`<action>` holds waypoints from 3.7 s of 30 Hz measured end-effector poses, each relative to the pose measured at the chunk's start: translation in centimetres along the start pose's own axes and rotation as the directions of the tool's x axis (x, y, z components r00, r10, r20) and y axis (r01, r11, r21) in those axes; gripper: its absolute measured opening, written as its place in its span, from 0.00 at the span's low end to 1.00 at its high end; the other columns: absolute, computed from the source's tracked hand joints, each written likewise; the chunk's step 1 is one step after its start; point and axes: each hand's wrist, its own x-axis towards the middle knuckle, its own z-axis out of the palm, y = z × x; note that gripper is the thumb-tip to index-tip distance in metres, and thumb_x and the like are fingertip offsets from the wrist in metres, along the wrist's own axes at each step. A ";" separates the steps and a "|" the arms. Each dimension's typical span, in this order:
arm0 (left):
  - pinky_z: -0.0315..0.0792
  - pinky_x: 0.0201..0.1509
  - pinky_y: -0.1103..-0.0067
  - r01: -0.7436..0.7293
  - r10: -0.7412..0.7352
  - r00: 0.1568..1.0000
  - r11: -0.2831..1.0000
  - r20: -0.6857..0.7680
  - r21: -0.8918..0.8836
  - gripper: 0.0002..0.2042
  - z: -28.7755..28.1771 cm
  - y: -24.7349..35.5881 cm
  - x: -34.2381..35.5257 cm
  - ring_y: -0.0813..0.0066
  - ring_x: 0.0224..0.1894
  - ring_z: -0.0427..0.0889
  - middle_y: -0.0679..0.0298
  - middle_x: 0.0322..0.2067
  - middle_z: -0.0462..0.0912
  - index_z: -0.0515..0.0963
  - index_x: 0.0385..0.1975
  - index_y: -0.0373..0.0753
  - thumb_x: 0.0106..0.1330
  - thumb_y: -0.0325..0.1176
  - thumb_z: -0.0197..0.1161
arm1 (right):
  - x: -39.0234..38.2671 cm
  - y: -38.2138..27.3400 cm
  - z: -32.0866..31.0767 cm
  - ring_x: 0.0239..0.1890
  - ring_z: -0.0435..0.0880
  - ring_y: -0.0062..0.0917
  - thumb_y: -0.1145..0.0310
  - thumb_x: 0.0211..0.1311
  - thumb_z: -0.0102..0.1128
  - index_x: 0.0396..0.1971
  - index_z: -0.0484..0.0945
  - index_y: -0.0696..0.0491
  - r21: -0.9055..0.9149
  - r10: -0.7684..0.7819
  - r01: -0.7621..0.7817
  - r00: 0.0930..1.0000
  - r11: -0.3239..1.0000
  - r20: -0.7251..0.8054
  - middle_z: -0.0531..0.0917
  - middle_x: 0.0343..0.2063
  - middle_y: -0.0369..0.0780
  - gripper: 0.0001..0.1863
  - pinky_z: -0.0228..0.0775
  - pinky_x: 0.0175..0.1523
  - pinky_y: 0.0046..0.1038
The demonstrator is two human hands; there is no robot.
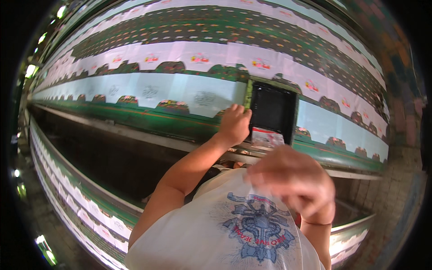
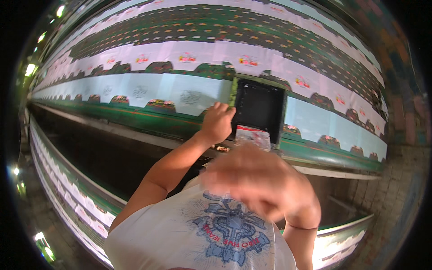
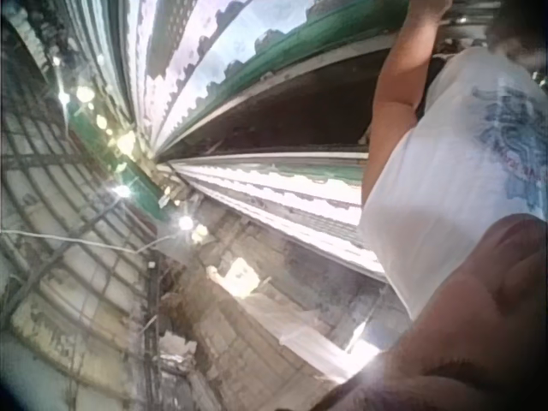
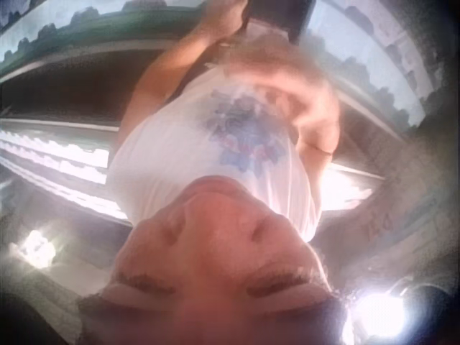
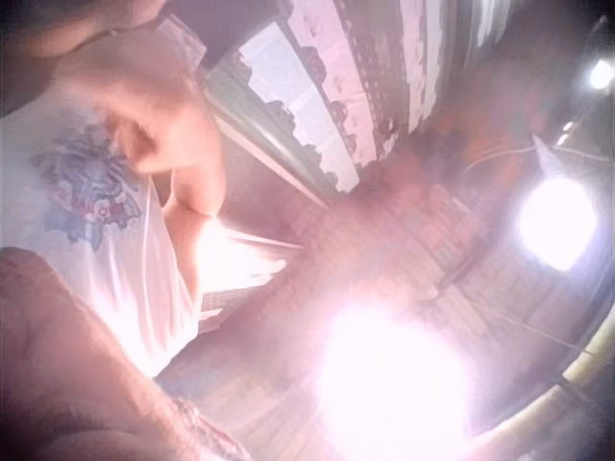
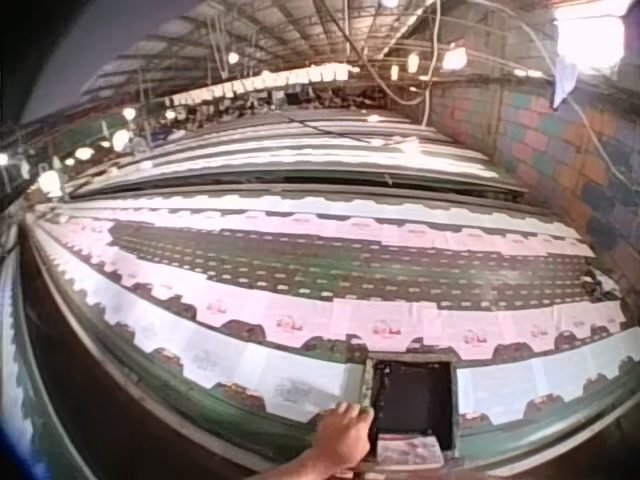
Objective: The person uses a squeegee to spread ink across a screen printing frame and presses the ink through onto pink fabric pieces laid out on a long table. The person repeatedly repositions the frame and repeats the squeegee strokes along the table.
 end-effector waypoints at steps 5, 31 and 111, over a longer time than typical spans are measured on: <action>0.78 0.60 0.53 -0.014 0.013 1.000 0.999 0.020 0.041 0.19 0.7 0.4 0.4 0.47 0.56 0.83 0.51 0.48 0.86 0.89 0.56 0.36 0.65 0.25 0.65 | 4.0 -5.6 8.2 0.44 0.93 0.43 0.49 0.87 0.55 0.55 0.92 0.62 0.048 -0.365 0.406 0.862 0.913 -0.352 0.92 0.47 0.56 0.29 0.83 0.49 0.45; 0.71 0.78 0.54 0.148 -0.301 0.917 0.865 -0.261 -0.479 0.32 7.0 0.4 -2.4 0.40 0.72 0.79 0.44 0.67 0.83 0.87 0.63 0.38 0.52 0.16 0.69 | -8.0 -4.0 -0.2 0.45 0.93 0.45 0.73 0.63 0.70 0.34 0.86 0.58 -0.667 -0.164 -0.208 0.878 0.716 -0.449 0.93 0.38 0.47 0.05 0.82 0.51 0.45; 0.77 0.61 0.55 0.005 -0.012 0.998 0.994 0.068 0.107 0.20 13.2 23.2 7.8 0.49 0.57 0.81 0.52 0.51 0.86 0.89 0.60 0.33 0.67 0.25 0.68 | -31.7 12.1 -22.4 0.50 0.87 0.44 0.80 0.58 0.63 0.58 0.90 0.52 -0.808 0.377 -0.431 0.882 0.402 -0.282 0.92 0.51 0.44 0.26 0.77 0.58 0.45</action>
